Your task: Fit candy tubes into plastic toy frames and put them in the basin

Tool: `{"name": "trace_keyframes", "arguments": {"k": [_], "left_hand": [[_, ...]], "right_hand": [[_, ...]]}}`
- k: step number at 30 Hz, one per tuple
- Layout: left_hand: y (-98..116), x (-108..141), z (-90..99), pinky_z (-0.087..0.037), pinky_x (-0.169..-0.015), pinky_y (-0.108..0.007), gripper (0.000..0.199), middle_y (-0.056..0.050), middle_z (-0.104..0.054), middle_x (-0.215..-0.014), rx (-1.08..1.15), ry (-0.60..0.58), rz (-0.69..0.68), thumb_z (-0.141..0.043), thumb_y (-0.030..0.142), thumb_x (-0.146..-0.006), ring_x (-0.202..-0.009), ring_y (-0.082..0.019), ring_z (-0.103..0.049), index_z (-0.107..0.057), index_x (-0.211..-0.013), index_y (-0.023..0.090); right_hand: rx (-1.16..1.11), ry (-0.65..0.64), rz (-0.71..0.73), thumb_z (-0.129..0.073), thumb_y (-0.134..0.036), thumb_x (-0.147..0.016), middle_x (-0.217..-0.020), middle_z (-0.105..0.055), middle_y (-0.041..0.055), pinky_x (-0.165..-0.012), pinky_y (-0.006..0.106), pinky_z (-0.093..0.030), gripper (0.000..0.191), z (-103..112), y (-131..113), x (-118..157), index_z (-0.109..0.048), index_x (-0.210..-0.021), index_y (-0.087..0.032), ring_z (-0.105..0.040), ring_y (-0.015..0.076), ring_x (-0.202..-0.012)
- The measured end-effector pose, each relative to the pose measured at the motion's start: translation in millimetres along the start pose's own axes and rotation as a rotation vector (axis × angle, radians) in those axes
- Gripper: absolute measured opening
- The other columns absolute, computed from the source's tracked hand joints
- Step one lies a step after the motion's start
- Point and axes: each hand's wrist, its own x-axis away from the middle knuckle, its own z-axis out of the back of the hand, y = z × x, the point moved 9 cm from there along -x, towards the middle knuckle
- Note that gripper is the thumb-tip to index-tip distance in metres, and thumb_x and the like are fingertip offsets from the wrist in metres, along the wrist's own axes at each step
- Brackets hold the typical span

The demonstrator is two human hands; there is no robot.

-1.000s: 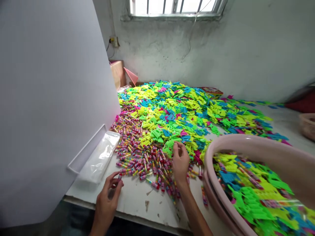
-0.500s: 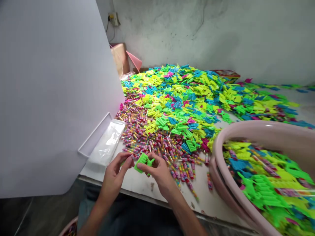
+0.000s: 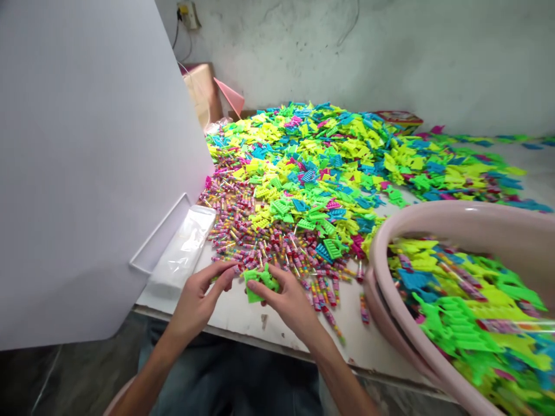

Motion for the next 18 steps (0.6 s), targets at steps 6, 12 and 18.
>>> {"name": "trace_keyframes", "arguments": {"k": [6, 12, 18], "left_hand": [[-2.9, -1.7, -6.6, -0.046, -0.069, -0.022, 0.029, -0.002, -0.066, -0.081, -0.018, -0.061, 0.022, -0.054, 0.039, -0.095, -0.069, -0.011, -0.057, -0.07, -0.107, 0.018], [4.5, -3.0, -10.9, -0.048, -0.071, -0.023, 0.025, -0.002, -0.068, -0.086, -0.072, -0.109, -0.095, -0.054, 0.033, -0.095, -0.069, -0.011, -0.058, -0.071, -0.107, 0.02], [21.5, -5.1, -7.3, -0.049, -0.088, -0.027, 0.021, -0.006, -0.071, -0.1, -0.175, -0.06, -0.204, -0.057, 0.028, -0.094, -0.093, -0.017, -0.064, -0.07, -0.107, 0.018]], "right_hand": [[-0.044, -0.054, -0.008, -0.066, -0.046, -0.086, -0.072, -0.056, -0.0025, -0.052, 0.021, -0.045, 0.028, -5.6, -1.1, 1.7, -0.059, -0.086, -0.018, -0.053, 0.0107, -0.059], [-0.073, -0.077, -0.033, -0.065, -0.045, -0.087, -0.071, -0.057, -0.0025, -0.058, 0.025, -0.052, 0.028, -7.9, 0.9, 3.8, -0.057, -0.082, -0.019, -0.059, 0.0133, -0.062], [-0.119, -0.039, -0.033, -0.067, -0.047, -0.084, -0.076, -0.056, -0.002, -0.061, 0.027, -0.056, 0.03, -4.0, 2.0, 3.8, -0.058, -0.085, -0.019, -0.06, 0.0148, -0.069]]}}
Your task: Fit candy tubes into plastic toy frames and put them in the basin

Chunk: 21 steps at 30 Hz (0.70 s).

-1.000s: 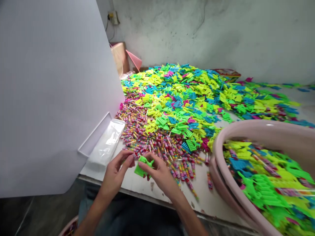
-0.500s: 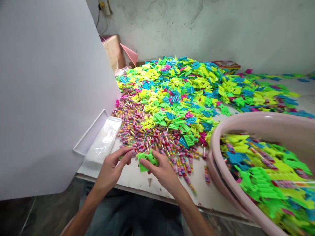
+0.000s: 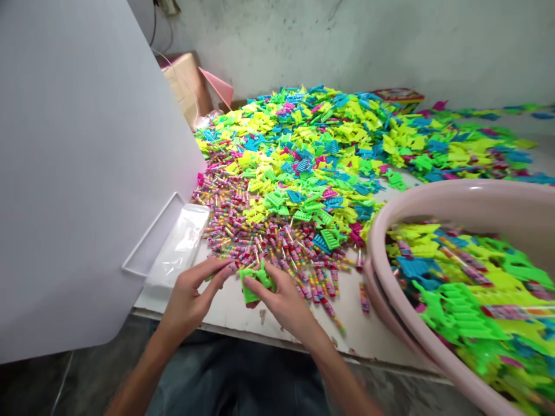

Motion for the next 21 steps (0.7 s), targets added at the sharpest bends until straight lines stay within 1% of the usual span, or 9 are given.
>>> {"name": "trace_keyframes", "arguments": {"k": [2, 5, 7, 10, 12, 15, 18, 21], "left_hand": [[-1.3, -1.1, 0.4, -0.05, -0.085, -0.027, 0.022, -0.006, -0.071, -0.098, -0.014, -0.007, 0.01, -0.056, 0.029, -0.094, -0.087, -0.016, -0.064, -0.071, -0.108, 0.019], [-8.8, -0.6, -4.1, -0.052, -0.077, -0.028, 0.026, -0.006, -0.071, -0.101, -0.013, -0.067, 0.051, -0.054, 0.033, -0.095, -0.078, -0.015, -0.063, -0.071, -0.11, 0.022], [-15.9, 0.9, -6.1, -0.052, -0.07, -0.027, 0.028, -0.006, -0.071, -0.101, 0.002, -0.095, 0.096, -0.053, 0.037, -0.095, -0.073, -0.015, -0.062, -0.071, -0.11, 0.022], [-25.6, 3.7, -8.2, -0.051, -0.062, -0.024, 0.032, -0.006, -0.07, -0.089, 0.07, -0.114, 0.166, -0.053, 0.041, -0.095, -0.067, -0.014, -0.059, -0.072, -0.109, 0.019], [-31.4, 5.8, -10.2, -0.05, -0.06, -0.023, 0.035, -0.004, -0.066, -0.08, 0.141, -0.12, 0.215, -0.052, 0.043, -0.095, -0.064, -0.013, -0.057, -0.071, -0.109, 0.017], [-38.1, 8.6, -13.0, -0.048, -0.058, -0.022, 0.037, -0.001, -0.061, -0.072, 0.232, -0.121, 0.268, -0.052, 0.044, -0.095, -0.061, -0.011, -0.054, -0.07, -0.109, 0.016], [-40.5, 10.1, -12.6, -0.047, -0.057, -0.022, 0.036, 0.001, -0.054, -0.066, 0.275, -0.106, 0.278, -0.052, 0.044, -0.095, -0.06, -0.011, -0.051, -0.07, -0.108, 0.016], [-39.5, 10.5, -11.2, -0.046, -0.058, -0.021, 0.035, 0.001, -0.054, -0.066, 0.256, -0.102, 0.271, -0.053, 0.044, -0.094, -0.061, -0.011, -0.051, -0.07, -0.107, 0.016]], "right_hand": [[0.031, 0.01, 0.003, -0.067, -0.047, -0.084, -0.075, -0.056, -0.0018, -0.061, 0.026, -0.055, 0.029, 2.3, -2.0, 0.6, -0.057, -0.083, -0.019, -0.059, 0.0148, -0.069], [0.061, 0.008, 0.029, -0.066, -0.046, -0.085, -0.075, -0.056, -0.0011, -0.062, 0.026, -0.055, 0.028, 3.4, -4.7, 1.6, -0.057, -0.082, -0.019, -0.058, 0.0146, -0.069], [0.038, -0.007, 0.034, -0.066, -0.046, -0.085, -0.076, -0.055, -0.0007, -0.063, 0.026, -0.056, 0.028, 2.0, -3.3, 2.1, -0.058, -0.083, -0.019, -0.058, 0.0147, -0.07], [-0.027, -0.031, 0.021, -0.068, -0.047, -0.084, -0.077, -0.054, -0.0003, -0.064, 0.029, -0.059, 0.03, -1.1, 1.4, 2.3, -0.06, -0.087, -0.019, -0.057, 0.015, -0.07], [-0.041, -0.043, 0.015, -0.068, -0.048, -0.083, -0.078, -0.054, -0.0001, -0.066, 0.031, -0.059, 0.03, -2.6, 3.8, 2.0, -0.061, -0.089, -0.019, -0.057, 0.0153, -0.072], [-0.014, -0.056, 0.023, -0.067, -0.048, -0.085, -0.078, -0.056, 0.0003, -0.067, 0.03, -0.059, 0.03, -3.7, 4.9, 1.4, -0.061, -0.09, -0.018, -0.057, 0.0152, -0.073], [0.0, -0.064, 0.036, -0.065, -0.048, -0.086, -0.077, -0.056, -0.0001, -0.066, 0.029, -0.058, 0.03, -4.2, 4.6, 1.3, -0.061, -0.089, -0.018, -0.057, 0.0147, -0.071], [-0.018, -0.06, 0.037, -0.066, -0.049, -0.085, -0.076, -0.055, -0.0011, -0.065, 0.029, -0.059, 0.031, -4.2, 4.8, 2.1, -0.06, -0.088, -0.019, -0.056, 0.0144, -0.07]]}}
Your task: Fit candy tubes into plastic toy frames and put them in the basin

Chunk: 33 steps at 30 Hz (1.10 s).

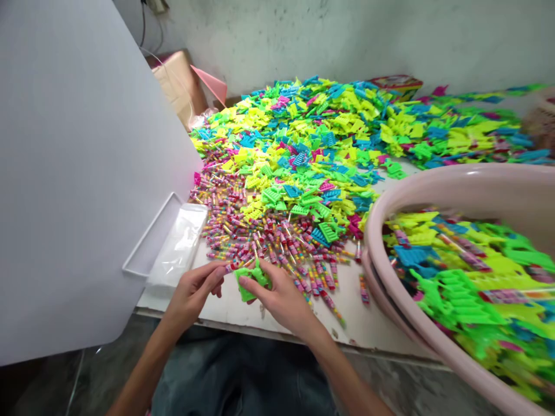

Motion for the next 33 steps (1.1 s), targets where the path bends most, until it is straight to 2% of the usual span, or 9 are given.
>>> {"name": "trace_keyframes", "arguments": {"k": [8, 13, 15, 18, 20, 25, 30, 33], "left_hand": [[2.0, 2.0, 0.2, -0.048, -0.058, -0.022, 0.037, -0.003, -0.063, -0.073, -0.062, 0.005, -0.004, -0.053, 0.045, -0.094, -0.062, -0.012, -0.055, -0.071, -0.108, 0.015], [9.4, 3.1, 1.6, -0.049, -0.057, -0.022, 0.033, -0.002, -0.064, -0.068, -0.167, 0.004, -0.06, -0.052, 0.042, -0.095, -0.061, -0.013, -0.057, -0.072, -0.104, 0.016], [15.1, 3.8, 0.0, -0.051, -0.062, -0.024, 0.03, -0.004, -0.069, -0.078, -0.244, 0.003, -0.117, -0.053, 0.038, -0.095, -0.069, -0.015, -0.061, -0.072, -0.105, 0.018], [23.4, 6.5, -2.8, -0.054, -0.08, -0.029, 0.025, -0.007, -0.072, -0.102, -0.311, 0.022, -0.229, -0.053, 0.03, -0.095, -0.089, -0.018, -0.065, -0.07, -0.11, 0.02], [25.0, 8.6, -4.4, -0.053, -0.088, -0.031, 0.025, -0.008, -0.071, -0.109, -0.314, 0.023, -0.274, -0.053, 0.027, -0.095, -0.097, -0.019, -0.065, -0.069, -0.113, 0.02], [20.4, 11.1, -4.5, -0.052, -0.092, -0.032, 0.025, -0.008, -0.073, -0.107, -0.309, -0.038, -0.257, -0.052, 0.027, -0.096, -0.099, -0.02, -0.067, -0.069, -0.112, 0.019], [3.9, 12.6, 0.2, -0.053, -0.09, -0.032, 0.028, -0.009, -0.073, -0.106, -0.278, -0.078, -0.183, -0.05, 0.032, -0.097, -0.1, -0.021, -0.066, -0.07, -0.109, 0.017], [-13.7, 14.1, 2.0, -0.052, -0.089, -0.033, 0.03, -0.01, -0.073, -0.105, -0.271, -0.077, -0.163, -0.05, 0.035, -0.096, -0.097, -0.021, -0.066, -0.07, -0.106, 0.016]], "right_hand": [[0.078, 0.002, -0.006, -0.063, -0.05, -0.087, -0.078, -0.056, 0.0001, -0.066, 0.029, -0.056, 0.031, 1.6, 2.2, 1.1, -0.06, -0.089, -0.019, -0.058, 0.016, -0.073], [0.087, 0.002, 0.0, -0.062, -0.05, -0.088, -0.077, -0.054, -0.0004, -0.064, 0.029, -0.056, 0.03, 0.8, 3.2, 1.3, -0.059, -0.089, -0.02, -0.057, 0.0158, -0.071], [0.135, 0.013, 0.013, -0.06, -0.048, -0.089, -0.077, -0.055, -0.0002, -0.064, 0.029, -0.055, 0.028, 0.9, 0.7, 1.9, -0.059, -0.089, -0.02, -0.057, 0.016, -0.07], [0.324, 0.045, 0.084, -0.057, -0.043, -0.092, -0.076, -0.058, 0.0011, -0.065, 0.029, -0.051, 0.024, 2.8, -9.7, 3.2, -0.057, -0.085, -0.02, -0.058, 0.0171, -0.071], [0.4, 0.031, 0.12, -0.057, -0.04, -0.092, -0.077, -0.06, 0.0017, -0.066, 0.029, -0.049, 0.021, 1.5, -13.8, 3.9, -0.057, -0.086, -0.02, -0.058, 0.0175, -0.072], [0.026, -0.095, -0.005, -0.056, -0.046, -0.093, -0.074, -0.061, -0.0002, -0.064, 0.029, -0.051, 0.026, -10.6, 4.4, 4.9, -0.053, -0.093, -0.021, -0.063, 0.0179, -0.069], [0.235, 0.048, 0.126, -0.06, -0.046, -0.09, -0.076, -0.059, -0.0003, -0.072, 0.029, -0.048, 0.026, -10.5, 6.8, 4.0, -0.055, -0.083, -0.021, -0.06, 0.0166, -0.072], [0.035, -0.036, 0.025, -0.058, -0.049, -0.09, -0.073, -0.06, -0.0016, -0.069, 0.03, -0.05, 0.029, -22.4, 33.6, -0.6, -0.052, -0.087, -0.021, -0.062, 0.0172, -0.069]]}}
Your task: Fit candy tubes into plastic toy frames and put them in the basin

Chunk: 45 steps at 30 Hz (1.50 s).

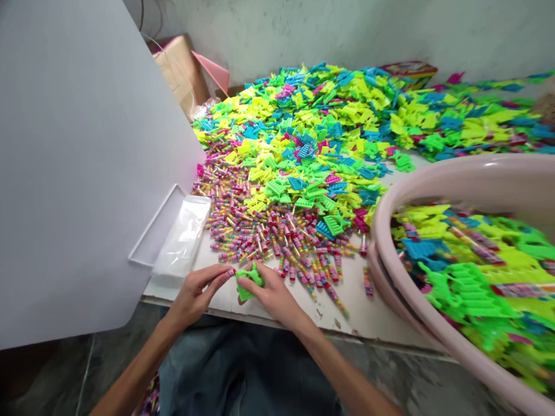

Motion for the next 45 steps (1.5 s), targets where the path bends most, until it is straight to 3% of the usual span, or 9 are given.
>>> {"name": "trace_keyframes", "arguments": {"k": [2, 6, 11, 15, 17, 26, 38, 45], "left_hand": [[-13.0, 1.9, -4.7, -0.052, -0.088, -0.032, 0.031, -0.009, -0.074, -0.1, 0.004, -0.022, 0.026, -0.049, 0.037, -0.096, -0.095, -0.021, -0.067, -0.071, -0.103, 0.016], [-24.5, -0.1, -12.6, -0.052, -0.088, -0.031, 0.032, -0.008, -0.072, -0.099, -0.058, -0.07, 0.021, -0.044, 0.036, -0.099, -0.095, -0.02, -0.065, -0.068, -0.104, 0.016], [2.0, -8.3, -20.1, -0.046, -0.094, -0.042, 0.032, -0.012, -0.065, -0.106, -0.573, -0.071, -0.192, -0.034, 0.029, -0.101, -0.105, -0.025, -0.057, -0.06, -0.113, 0.015], [11.9, -11.1, -26.4, -0.047, -0.082, -0.045, 0.05, -0.014, -0.061, -0.101, -0.778, -0.054, -0.245, -0.055, 0.058, -0.086, -0.098, -0.031, -0.055, -0.057, -0.108, 0.012], [11.1, -11.8, -27.6, -0.048, -0.078, -0.043, 0.053, -0.012, -0.06, -0.094, -0.758, -0.031, -0.266, -0.058, 0.063, -0.082, -0.092, -0.03, -0.054, -0.057, -0.099, 0.013], [0.1, -10.3, -26.2, -0.049, -0.078, -0.039, 0.04, -0.007, -0.057, -0.09, -0.493, 0.019, -0.331, -0.066, 0.053, -0.082, -0.088, -0.024, -0.051, -0.052, -0.096, 0.018], [-2.3, -6.7, -24.4, -0.05, -0.087, -0.042, 0.042, -0.008, -0.061, -0.094, -0.489, 0.053, -0.461, -0.07, 0.051, -0.079, -0.094, -0.025, -0.055, -0.052, -0.099, 0.018], [2.6, -8.6, -23.8, -0.05, -0.077, -0.037, 0.036, -0.005, -0.06, -0.086, -0.477, 0.028, -0.448, -0.07, 0.048, -0.079, -0.085, -0.023, -0.054, -0.052, -0.09, 0.019]], "right_hand": [[-0.07, -0.029, -0.048, -0.059, -0.051, -0.089, -0.071, -0.06, -0.002, -0.068, 0.031, -0.05, 0.031, -5.5, 17.3, -2.6, -0.052, -0.088, -0.021, -0.062, 0.0175, -0.068], [0.064, 0.08, -0.025, -0.062, -0.054, -0.085, -0.071, -0.059, -0.0019, -0.068, 0.03, -0.047, 0.034, 3.2, 32.1, -8.4, -0.054, -0.081, -0.021, -0.058, 0.0173, -0.07], [0.034, 0.147, -0.072, -0.063, -0.054, -0.083, -0.077, -0.056, -0.0018, -0.071, 0.029, -0.045, 0.035, 12.6, 33.7, -16.5, -0.057, -0.081, -0.02, -0.054, 0.0174, -0.076], [-0.03, 0.173, -0.115, -0.066, -0.051, -0.081, -0.08, -0.057, -0.0008, -0.072, 0.028, -0.043, 0.034, 14.7, 34.4, -17.2, -0.059, -0.083, -0.018, -0.052, 0.0171, -0.078], [-0.025, 0.196, -0.13, -0.067, -0.05, -0.08, -0.08, -0.057, -0.0006, -0.071, 0.027, -0.041, 0.034, 16.0, 36.3, -15.7, -0.059, -0.082, -0.018, -0.051, 0.0169, -0.077], [0.003, 0.198, -0.166, -0.068, -0.053, -0.078, -0.08, -0.059, 0.0002, -0.072, 0.028, -0.042, 0.035, 16.1, 44.8, -14.5, -0.061, -0.083, -0.019, -0.053, 0.0191, -0.079], [0.002, 0.153, -0.163, -0.068, -0.053, -0.078, -0.077, -0.054, -0.0014, -0.07, 0.028, -0.04, 0.035, 12.4, 40.7, -14.1, -0.057, -0.078, -0.02, -0.05, 0.0174, -0.075], [0.083, 0.192, -0.115, -0.064, -0.054, -0.081, -0.078, -0.053, -0.0012, -0.071, 0.029, -0.039, 0.035, 14.5, 41.2, -12.9, -0.055, -0.079, -0.02, -0.049, 0.018, -0.077]]}}
